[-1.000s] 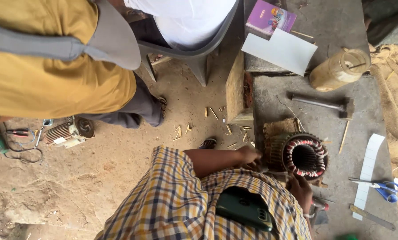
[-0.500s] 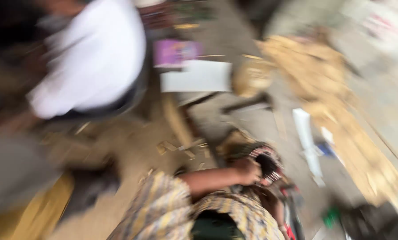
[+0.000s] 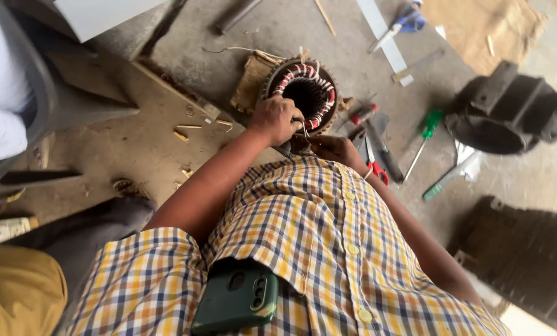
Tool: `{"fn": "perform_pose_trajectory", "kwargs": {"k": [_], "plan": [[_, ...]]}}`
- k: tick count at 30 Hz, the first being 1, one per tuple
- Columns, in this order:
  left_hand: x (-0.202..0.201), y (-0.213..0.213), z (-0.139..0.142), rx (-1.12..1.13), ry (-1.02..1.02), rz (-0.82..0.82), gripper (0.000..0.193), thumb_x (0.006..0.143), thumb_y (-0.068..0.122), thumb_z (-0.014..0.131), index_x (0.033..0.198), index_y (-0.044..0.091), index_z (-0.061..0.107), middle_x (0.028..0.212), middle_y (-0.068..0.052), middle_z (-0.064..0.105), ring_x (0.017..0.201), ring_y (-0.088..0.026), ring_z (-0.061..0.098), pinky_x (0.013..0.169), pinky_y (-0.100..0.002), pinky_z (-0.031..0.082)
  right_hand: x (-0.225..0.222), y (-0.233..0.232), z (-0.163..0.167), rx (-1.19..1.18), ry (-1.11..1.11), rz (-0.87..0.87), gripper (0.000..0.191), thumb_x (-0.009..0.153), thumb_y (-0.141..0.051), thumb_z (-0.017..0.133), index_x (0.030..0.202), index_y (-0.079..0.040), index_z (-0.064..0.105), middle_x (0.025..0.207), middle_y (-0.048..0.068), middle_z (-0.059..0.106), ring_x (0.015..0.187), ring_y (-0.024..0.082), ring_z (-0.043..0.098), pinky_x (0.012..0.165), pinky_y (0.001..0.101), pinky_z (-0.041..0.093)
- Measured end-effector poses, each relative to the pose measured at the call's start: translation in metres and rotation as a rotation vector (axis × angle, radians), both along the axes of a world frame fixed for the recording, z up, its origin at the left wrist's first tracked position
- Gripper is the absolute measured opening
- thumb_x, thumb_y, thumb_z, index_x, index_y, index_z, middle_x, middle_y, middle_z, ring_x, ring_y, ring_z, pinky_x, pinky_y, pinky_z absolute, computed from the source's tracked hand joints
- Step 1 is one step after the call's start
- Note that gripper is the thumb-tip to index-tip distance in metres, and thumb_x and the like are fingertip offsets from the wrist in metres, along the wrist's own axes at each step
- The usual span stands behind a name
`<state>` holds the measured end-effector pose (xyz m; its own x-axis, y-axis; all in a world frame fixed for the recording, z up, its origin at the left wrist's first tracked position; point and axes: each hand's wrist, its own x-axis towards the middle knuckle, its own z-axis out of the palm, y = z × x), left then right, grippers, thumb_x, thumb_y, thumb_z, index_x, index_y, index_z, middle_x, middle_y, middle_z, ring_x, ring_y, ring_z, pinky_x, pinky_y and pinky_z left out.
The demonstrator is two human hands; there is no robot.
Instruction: The person works on an electric motor stator resting on their lap, inserting white cord and wooden wedges into the slots between the copper coils. They use a mallet to tap the wedges into place and pliers and a screwdriver to adjust and secure the windings.
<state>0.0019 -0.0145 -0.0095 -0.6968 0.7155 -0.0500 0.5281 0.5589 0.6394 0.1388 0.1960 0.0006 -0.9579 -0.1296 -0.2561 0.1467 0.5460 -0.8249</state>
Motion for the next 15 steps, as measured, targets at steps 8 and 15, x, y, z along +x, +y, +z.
{"fn": "perform_pose_trajectory", "kwargs": {"k": [8,15], "plan": [[0.012,0.01,0.035,-0.155,-0.108,0.036,0.033,0.081,0.045,0.082,0.102,0.02,0.081,0.112,-0.006,0.071,0.115,-0.029,0.061,0.102,-0.044,0.047,0.015,0.013,0.0,0.07,0.115,0.063,0.028,0.1,-0.015,0.068,0.127,-0.009,0.073,0.097,0.009,0.079,0.071,0.009,0.067,0.064,0.0297,0.055],[0.014,0.01,0.036,-0.158,-0.121,0.069,0.029,0.085,0.044,0.078,0.104,0.022,0.081,0.117,-0.003,0.067,0.121,-0.027,0.055,0.106,-0.044,0.043,0.025,0.017,0.011,-0.128,-0.214,-0.131,0.033,0.102,-0.016,0.064,0.134,-0.01,0.071,0.083,-0.002,0.07,0.066,0.004,0.056,0.058,0.0253,0.048]]}}
